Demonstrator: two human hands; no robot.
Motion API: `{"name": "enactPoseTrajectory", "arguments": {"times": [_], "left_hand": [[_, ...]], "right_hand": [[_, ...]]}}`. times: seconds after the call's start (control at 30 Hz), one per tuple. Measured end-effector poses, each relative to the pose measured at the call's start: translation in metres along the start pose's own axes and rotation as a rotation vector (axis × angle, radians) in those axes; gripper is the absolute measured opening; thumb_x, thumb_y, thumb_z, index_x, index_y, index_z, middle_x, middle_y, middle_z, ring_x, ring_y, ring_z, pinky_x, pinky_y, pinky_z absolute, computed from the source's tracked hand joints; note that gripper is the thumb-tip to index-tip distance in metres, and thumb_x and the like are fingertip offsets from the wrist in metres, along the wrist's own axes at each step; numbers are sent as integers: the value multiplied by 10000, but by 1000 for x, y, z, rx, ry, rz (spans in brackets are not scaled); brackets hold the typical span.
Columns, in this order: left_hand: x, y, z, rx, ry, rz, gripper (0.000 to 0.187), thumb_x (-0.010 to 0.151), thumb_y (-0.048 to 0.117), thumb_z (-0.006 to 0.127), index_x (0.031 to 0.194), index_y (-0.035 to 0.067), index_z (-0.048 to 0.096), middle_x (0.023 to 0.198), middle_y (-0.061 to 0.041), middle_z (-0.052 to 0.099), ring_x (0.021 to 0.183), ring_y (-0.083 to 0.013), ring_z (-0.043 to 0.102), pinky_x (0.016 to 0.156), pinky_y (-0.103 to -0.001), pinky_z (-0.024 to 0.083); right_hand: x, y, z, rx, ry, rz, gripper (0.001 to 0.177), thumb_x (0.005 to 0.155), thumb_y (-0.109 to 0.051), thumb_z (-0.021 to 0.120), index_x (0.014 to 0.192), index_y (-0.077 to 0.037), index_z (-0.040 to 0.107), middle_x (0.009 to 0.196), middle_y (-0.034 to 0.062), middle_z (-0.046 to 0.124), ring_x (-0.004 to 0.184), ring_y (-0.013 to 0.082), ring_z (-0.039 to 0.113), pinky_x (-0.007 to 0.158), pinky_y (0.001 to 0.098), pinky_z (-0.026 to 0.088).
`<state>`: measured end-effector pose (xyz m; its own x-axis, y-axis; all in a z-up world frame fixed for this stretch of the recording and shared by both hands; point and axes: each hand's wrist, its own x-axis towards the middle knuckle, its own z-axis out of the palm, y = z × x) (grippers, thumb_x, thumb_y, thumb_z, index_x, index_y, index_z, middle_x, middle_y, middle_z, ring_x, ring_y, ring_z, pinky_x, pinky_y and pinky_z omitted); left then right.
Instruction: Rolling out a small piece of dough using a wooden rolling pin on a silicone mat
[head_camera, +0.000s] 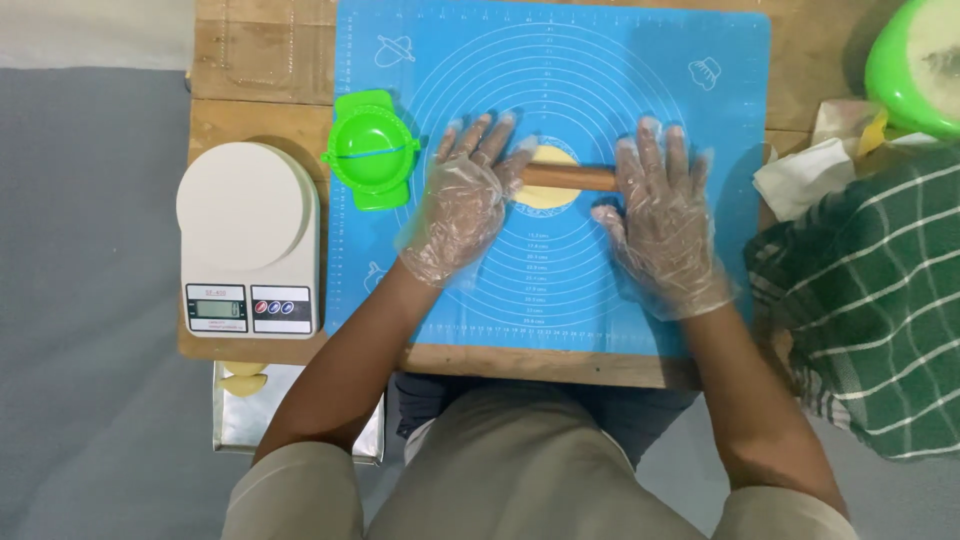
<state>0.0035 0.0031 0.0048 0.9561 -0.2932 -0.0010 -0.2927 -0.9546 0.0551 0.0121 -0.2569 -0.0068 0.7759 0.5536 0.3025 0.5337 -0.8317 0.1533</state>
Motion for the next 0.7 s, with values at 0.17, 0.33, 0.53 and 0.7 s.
{"name": "enactPoseTrajectory", "arguments": {"times": [0.17, 0.33, 0.53, 0.7], "left_hand": [[-13, 3, 3, -46, 90, -18, 436, 1058, 331, 580, 1464, 180, 630, 1631, -66, 448, 1519, -319, 372, 1251, -510, 278], [-16, -7, 36, -17, 87, 73, 452, 1020, 207, 540, 1432, 376, 619, 1579, -55, 534, 1541, -298, 353, 1261, -514, 257], [-22, -28, 89, 82, 150, 162, 521, 959, 244, 522, 1451, 403, 582, 1575, 51, 530, 1514, -242, 352, 1251, -524, 283], [-28, -19, 97, 78, 384, 176, 308, 1011, 252, 619, 1309, 277, 695, 1341, -20, 690, 1347, -251, 543, 1215, -481, 355]], "right_hand": [[-16, -14, -13, 59, -16, 28, 896, 851, -468, 784, 1561, -2, 498, 1614, 272, 426, 1440, 523, 404, 1074, 696, 412], [-30, -25, -25, 106, -35, 31, 934, 838, -462, 781, 1558, 29, 442, 1600, 306, 408, 1426, 554, 400, 1082, 697, 398], [-46, -35, -35, 224, -21, 47, 921, 831, -403, 788, 1566, 18, 424, 1573, 285, 440, 1404, 562, 413, 1106, 704, 354], [-54, -37, -34, 233, 4, 55, 836, 857, -382, 774, 1543, -18, 464, 1499, 229, 495, 1374, 506, 457, 1109, 662, 386]]}}
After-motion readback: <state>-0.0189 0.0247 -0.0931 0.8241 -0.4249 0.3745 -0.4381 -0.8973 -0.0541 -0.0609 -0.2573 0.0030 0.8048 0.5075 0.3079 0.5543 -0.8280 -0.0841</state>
